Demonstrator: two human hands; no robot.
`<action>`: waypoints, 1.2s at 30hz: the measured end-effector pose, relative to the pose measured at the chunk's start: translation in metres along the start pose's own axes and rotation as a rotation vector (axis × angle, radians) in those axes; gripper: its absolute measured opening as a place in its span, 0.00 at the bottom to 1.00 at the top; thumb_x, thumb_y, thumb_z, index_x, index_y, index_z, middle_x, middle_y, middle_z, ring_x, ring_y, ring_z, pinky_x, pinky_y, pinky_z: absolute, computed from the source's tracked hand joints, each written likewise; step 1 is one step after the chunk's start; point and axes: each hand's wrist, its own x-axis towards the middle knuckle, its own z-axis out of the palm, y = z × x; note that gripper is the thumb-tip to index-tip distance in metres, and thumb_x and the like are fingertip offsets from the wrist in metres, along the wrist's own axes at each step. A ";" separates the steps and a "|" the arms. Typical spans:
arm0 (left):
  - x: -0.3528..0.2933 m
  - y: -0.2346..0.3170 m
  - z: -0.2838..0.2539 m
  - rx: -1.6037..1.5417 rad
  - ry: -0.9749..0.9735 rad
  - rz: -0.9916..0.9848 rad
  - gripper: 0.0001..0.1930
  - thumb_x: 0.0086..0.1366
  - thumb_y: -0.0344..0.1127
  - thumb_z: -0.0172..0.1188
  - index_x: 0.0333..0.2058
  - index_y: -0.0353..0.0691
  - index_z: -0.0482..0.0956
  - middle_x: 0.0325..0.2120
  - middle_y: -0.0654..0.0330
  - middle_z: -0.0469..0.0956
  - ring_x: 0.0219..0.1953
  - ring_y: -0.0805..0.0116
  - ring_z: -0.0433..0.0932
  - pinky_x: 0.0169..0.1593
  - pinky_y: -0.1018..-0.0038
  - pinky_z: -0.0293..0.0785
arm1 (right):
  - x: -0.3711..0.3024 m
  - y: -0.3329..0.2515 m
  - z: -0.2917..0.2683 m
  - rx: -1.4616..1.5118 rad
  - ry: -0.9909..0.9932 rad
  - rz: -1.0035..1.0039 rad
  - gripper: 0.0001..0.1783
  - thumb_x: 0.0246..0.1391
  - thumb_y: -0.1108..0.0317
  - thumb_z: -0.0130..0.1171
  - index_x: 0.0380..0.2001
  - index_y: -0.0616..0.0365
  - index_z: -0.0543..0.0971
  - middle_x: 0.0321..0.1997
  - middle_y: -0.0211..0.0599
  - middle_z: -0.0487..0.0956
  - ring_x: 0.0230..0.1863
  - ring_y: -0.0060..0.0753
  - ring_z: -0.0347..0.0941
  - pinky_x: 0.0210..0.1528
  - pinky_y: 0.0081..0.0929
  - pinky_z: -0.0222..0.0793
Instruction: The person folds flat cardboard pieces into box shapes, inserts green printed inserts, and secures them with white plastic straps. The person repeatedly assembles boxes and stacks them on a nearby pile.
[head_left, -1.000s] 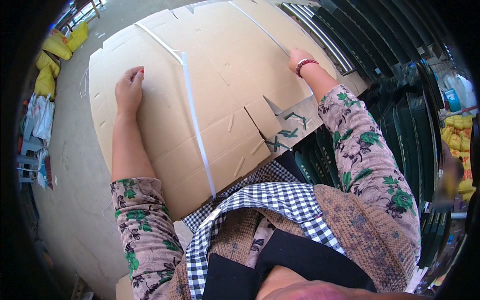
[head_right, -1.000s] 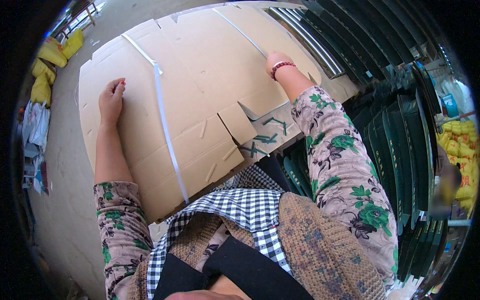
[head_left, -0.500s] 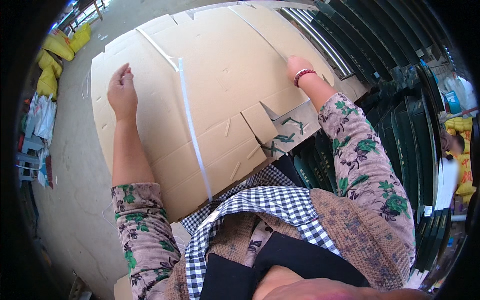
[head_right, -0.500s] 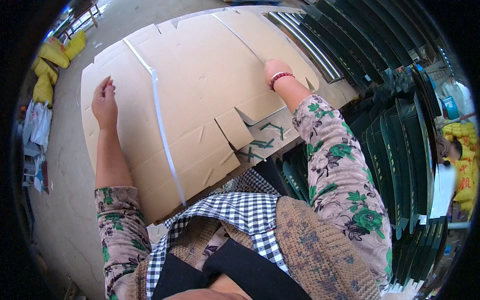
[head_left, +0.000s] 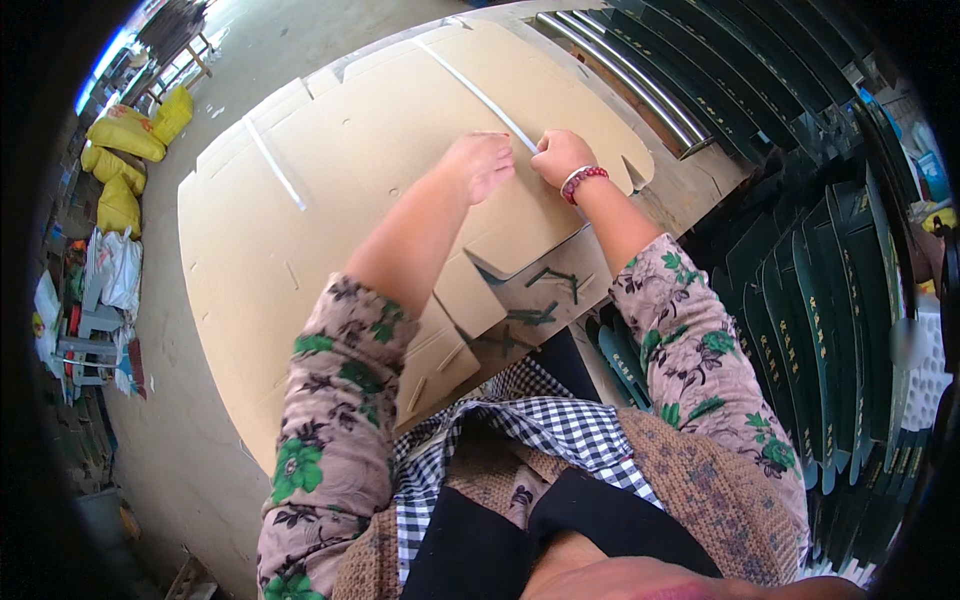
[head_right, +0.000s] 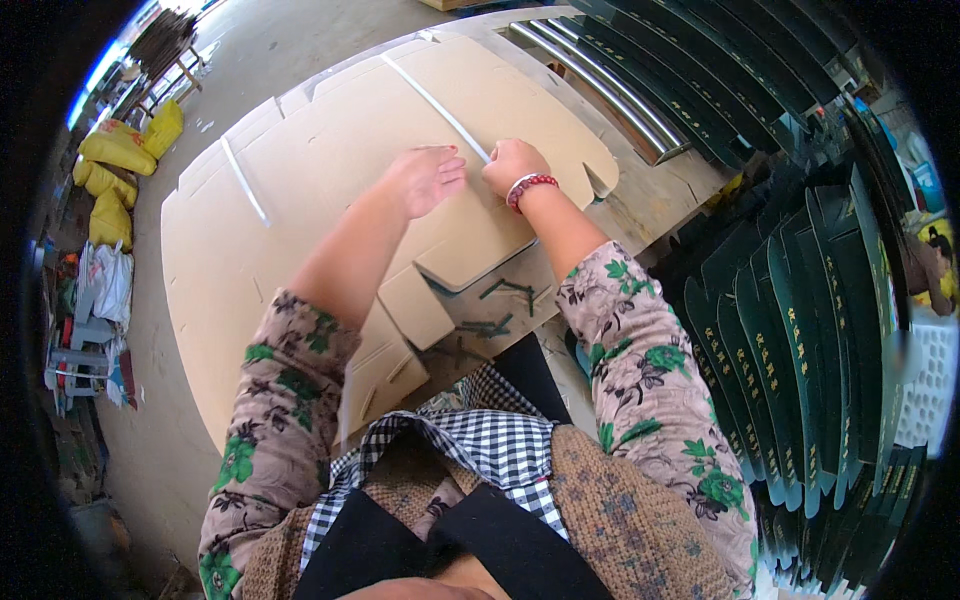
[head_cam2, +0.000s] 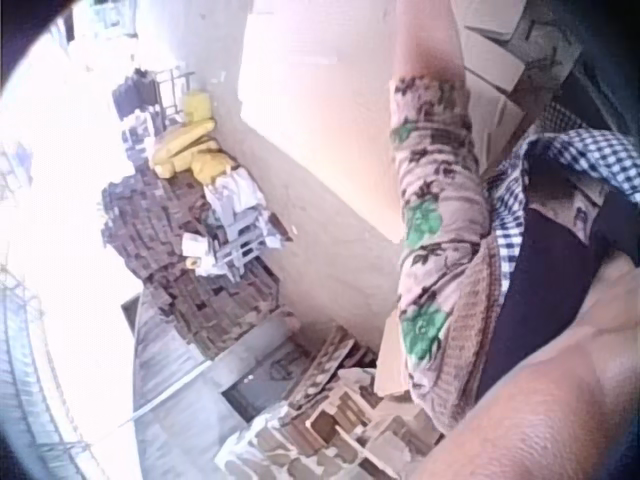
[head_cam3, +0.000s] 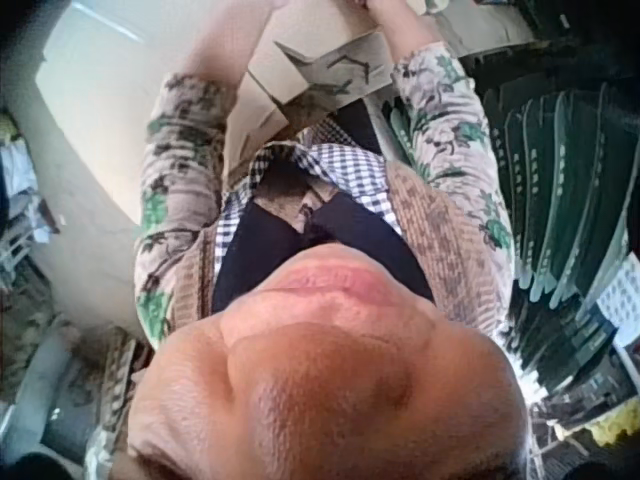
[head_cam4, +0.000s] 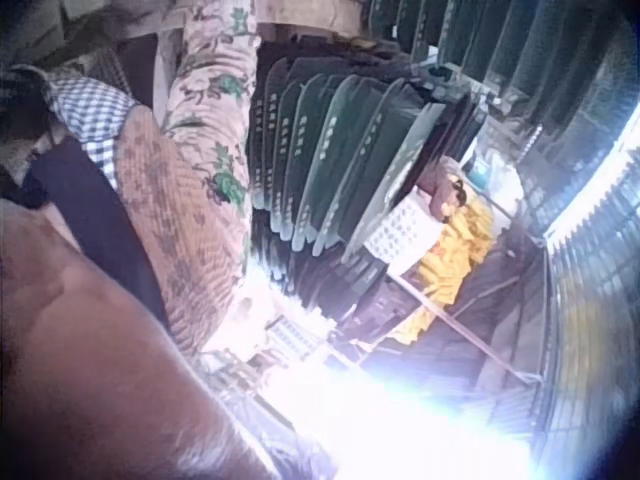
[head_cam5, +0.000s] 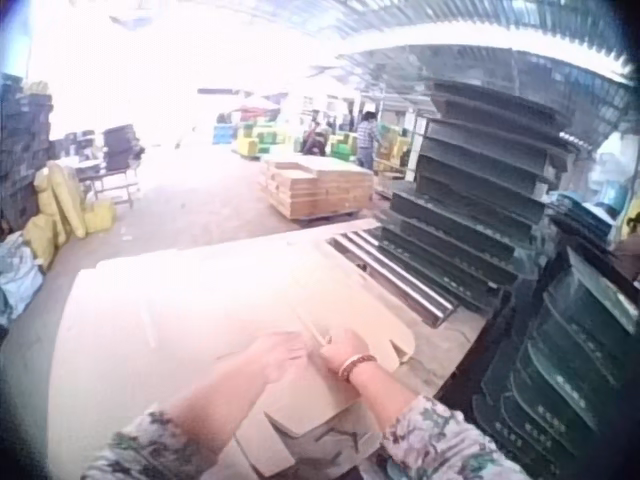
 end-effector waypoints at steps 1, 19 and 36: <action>0.016 -0.005 0.004 -0.095 -0.022 -0.016 0.17 0.68 0.30 0.45 0.54 0.28 0.63 0.50 0.47 0.69 0.53 0.56 0.69 0.56 0.66 0.69 | -0.002 0.001 0.001 0.140 -0.005 0.034 0.09 0.39 0.68 0.57 0.25 0.60 0.80 0.30 0.49 0.80 0.34 0.45 0.78 0.38 0.35 0.73; -0.003 0.011 0.015 -0.756 0.186 -0.007 0.07 0.69 0.29 0.41 0.41 0.42 0.68 0.27 0.64 0.73 0.24 0.73 0.71 0.29 0.75 0.66 | 0.008 -0.035 -0.039 0.546 -0.059 -0.129 0.12 0.56 0.68 0.52 0.38 0.62 0.80 0.24 0.28 0.78 0.23 0.17 0.73 0.24 0.15 0.67; -0.022 0.011 0.024 -0.700 0.056 0.044 0.08 0.68 0.29 0.38 0.35 0.39 0.68 0.26 0.63 0.70 0.23 0.73 0.69 0.33 0.68 0.70 | 0.067 -0.066 -0.030 1.051 -0.757 0.133 0.11 0.58 0.71 0.52 0.40 0.67 0.77 0.20 0.30 0.75 0.13 0.10 0.63 0.10 0.09 0.57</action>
